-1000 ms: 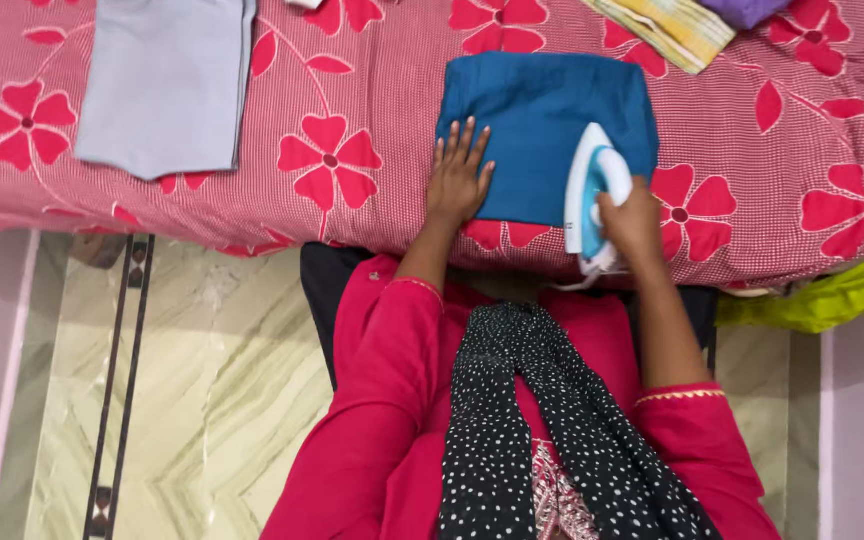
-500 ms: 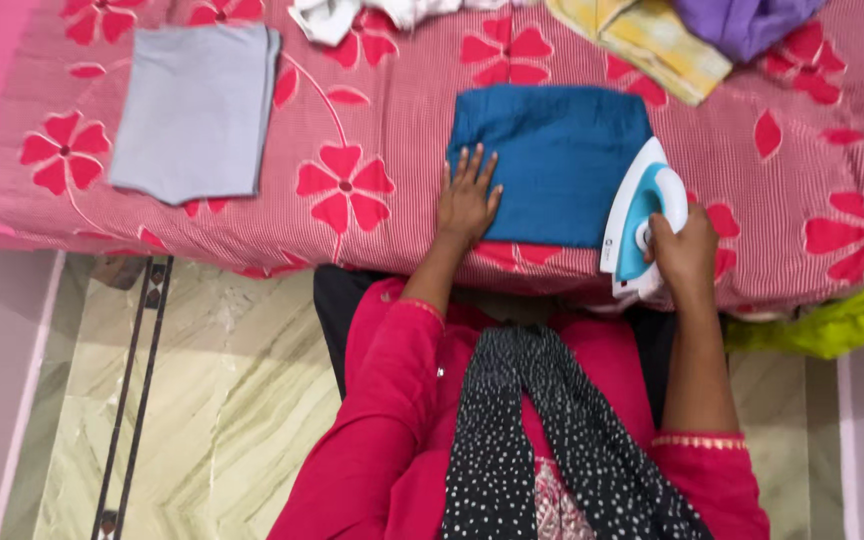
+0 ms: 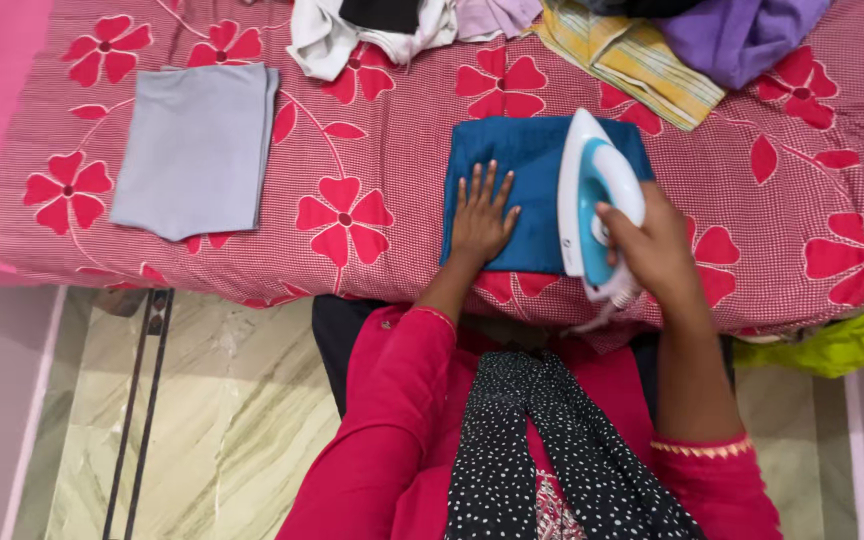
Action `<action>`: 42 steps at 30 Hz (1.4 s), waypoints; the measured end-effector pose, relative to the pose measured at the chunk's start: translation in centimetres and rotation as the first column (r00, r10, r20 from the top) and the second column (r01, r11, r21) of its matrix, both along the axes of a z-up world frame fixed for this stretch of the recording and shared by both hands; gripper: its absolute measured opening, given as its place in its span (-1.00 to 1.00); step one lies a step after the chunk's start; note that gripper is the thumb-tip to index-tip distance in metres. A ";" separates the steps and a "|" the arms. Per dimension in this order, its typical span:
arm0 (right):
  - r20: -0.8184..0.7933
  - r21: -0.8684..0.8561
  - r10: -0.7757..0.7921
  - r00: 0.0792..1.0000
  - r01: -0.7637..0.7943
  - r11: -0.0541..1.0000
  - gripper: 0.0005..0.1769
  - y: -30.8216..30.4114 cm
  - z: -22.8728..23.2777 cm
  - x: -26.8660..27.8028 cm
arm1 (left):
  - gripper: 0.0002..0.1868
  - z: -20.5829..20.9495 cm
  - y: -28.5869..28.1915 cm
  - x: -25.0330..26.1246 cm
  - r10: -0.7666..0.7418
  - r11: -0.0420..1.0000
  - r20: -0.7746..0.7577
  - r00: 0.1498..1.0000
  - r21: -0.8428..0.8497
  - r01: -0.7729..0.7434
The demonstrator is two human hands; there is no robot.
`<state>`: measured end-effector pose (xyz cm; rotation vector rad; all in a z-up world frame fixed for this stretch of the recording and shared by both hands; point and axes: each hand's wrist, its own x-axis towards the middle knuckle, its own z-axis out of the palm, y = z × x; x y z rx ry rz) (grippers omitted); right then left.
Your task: The person irons a blue garment on a bed, smoothing it with an iron and folding it. Then the person irons a yellow checkered cloth, smoothing it with the iron and folding it.
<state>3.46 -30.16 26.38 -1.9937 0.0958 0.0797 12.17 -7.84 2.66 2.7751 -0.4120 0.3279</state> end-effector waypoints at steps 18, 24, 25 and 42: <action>0.069 -0.501 -0.071 0.995 0.096 0.860 -0.39 4.8 -18.4 12.7 | -0.25 1.6 -0.2 5.2 -0.002 0.997 -0.088 0.996 0.077 0.009; 0.037 -0.466 -0.065 0.997 0.075 0.882 -0.43 4.4 -17.9 14.5 | -0.24 1.8 -0.1 5.4 0.018 0.994 -0.166 0.986 0.108 0.000; 0.036 -0.477 -0.063 0.997 0.072 0.876 -0.43 4.0 -17.8 14.5 | -0.25 1.8 -0.1 5.3 0.022 0.993 -0.154 0.988 0.115 -0.005; 0.115 -0.557 -0.248 0.962 0.269 0.786 -0.49 -15.7 -18.7 12.5 | -0.24 1.5 0.0 5.4 0.037 0.991 -0.157 0.987 0.136 -0.016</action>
